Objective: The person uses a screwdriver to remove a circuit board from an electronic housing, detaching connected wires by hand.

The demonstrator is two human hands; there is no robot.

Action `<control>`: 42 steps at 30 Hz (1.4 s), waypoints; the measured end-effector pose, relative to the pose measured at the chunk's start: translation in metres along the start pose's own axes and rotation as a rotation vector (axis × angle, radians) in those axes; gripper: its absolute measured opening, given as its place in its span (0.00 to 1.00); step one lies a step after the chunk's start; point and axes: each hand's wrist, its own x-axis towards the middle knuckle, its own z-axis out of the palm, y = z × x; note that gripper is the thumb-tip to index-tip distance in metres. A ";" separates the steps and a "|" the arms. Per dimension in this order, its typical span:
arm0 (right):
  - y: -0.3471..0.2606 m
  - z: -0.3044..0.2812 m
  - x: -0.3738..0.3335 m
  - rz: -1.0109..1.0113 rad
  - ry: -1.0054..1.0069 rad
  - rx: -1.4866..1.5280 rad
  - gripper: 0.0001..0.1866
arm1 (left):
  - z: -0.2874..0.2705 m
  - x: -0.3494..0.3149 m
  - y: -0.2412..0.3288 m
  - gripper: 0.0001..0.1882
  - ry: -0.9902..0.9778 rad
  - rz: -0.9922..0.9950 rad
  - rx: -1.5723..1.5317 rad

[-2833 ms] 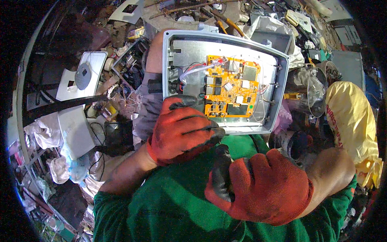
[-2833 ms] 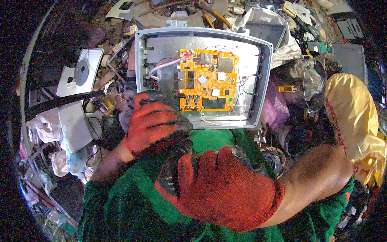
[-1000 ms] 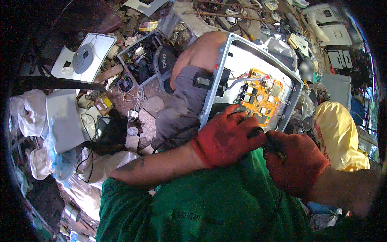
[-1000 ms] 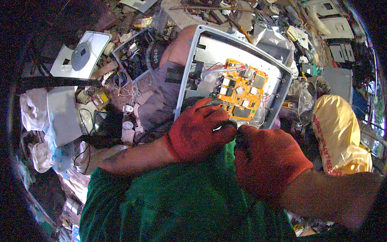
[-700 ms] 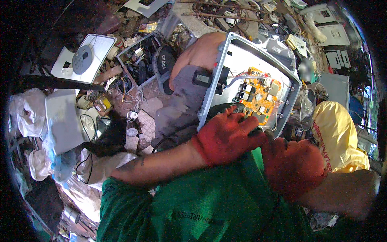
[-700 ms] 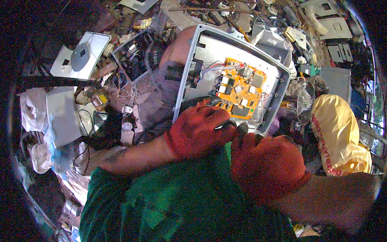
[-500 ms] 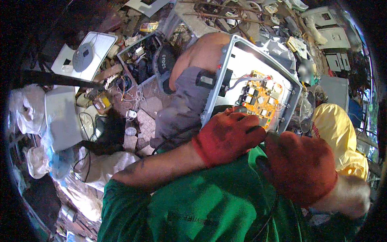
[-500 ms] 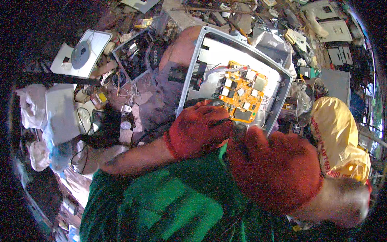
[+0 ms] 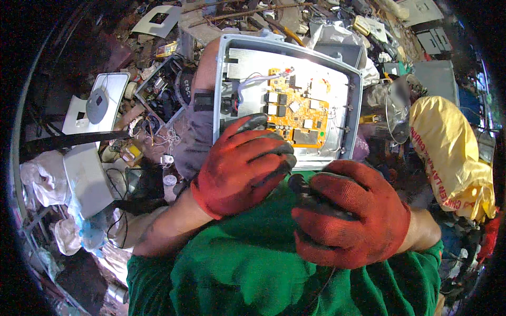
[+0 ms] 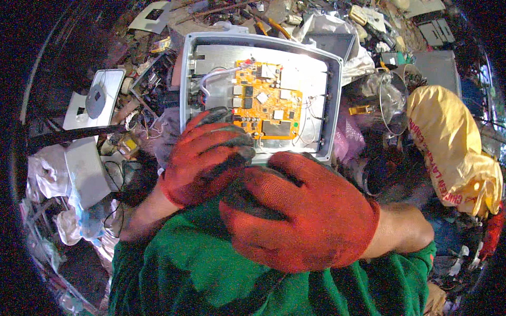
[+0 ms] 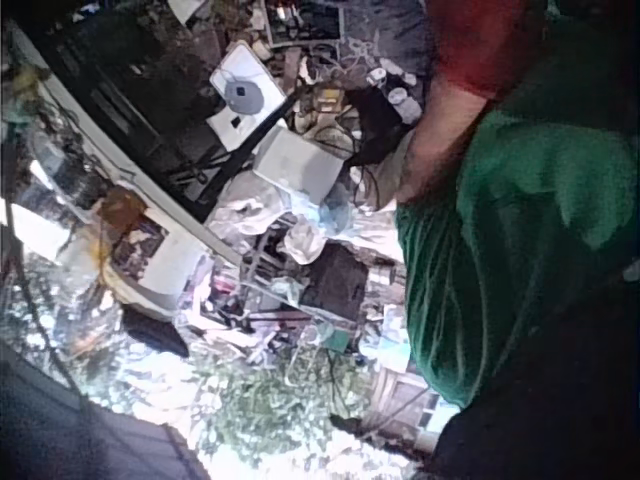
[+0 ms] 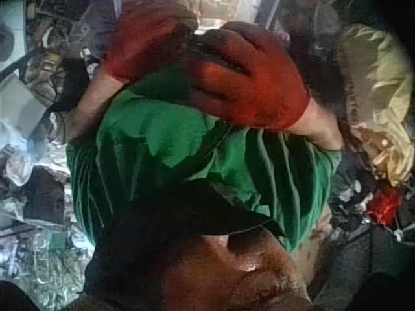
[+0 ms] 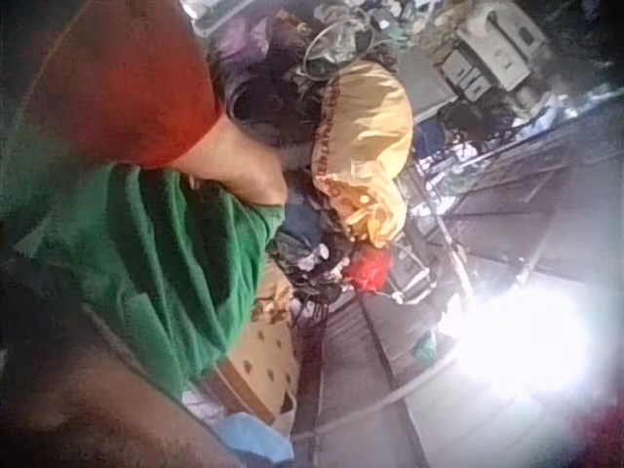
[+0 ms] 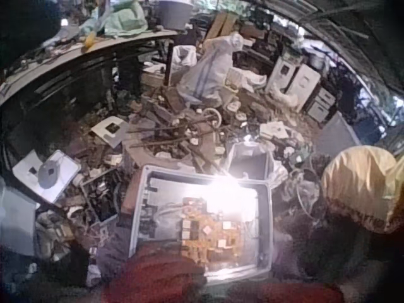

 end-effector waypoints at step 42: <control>0.066 0.073 -0.009 -0.061 0.649 0.362 0.18 | -0.001 0.009 0.000 0.15 0.050 -0.111 0.180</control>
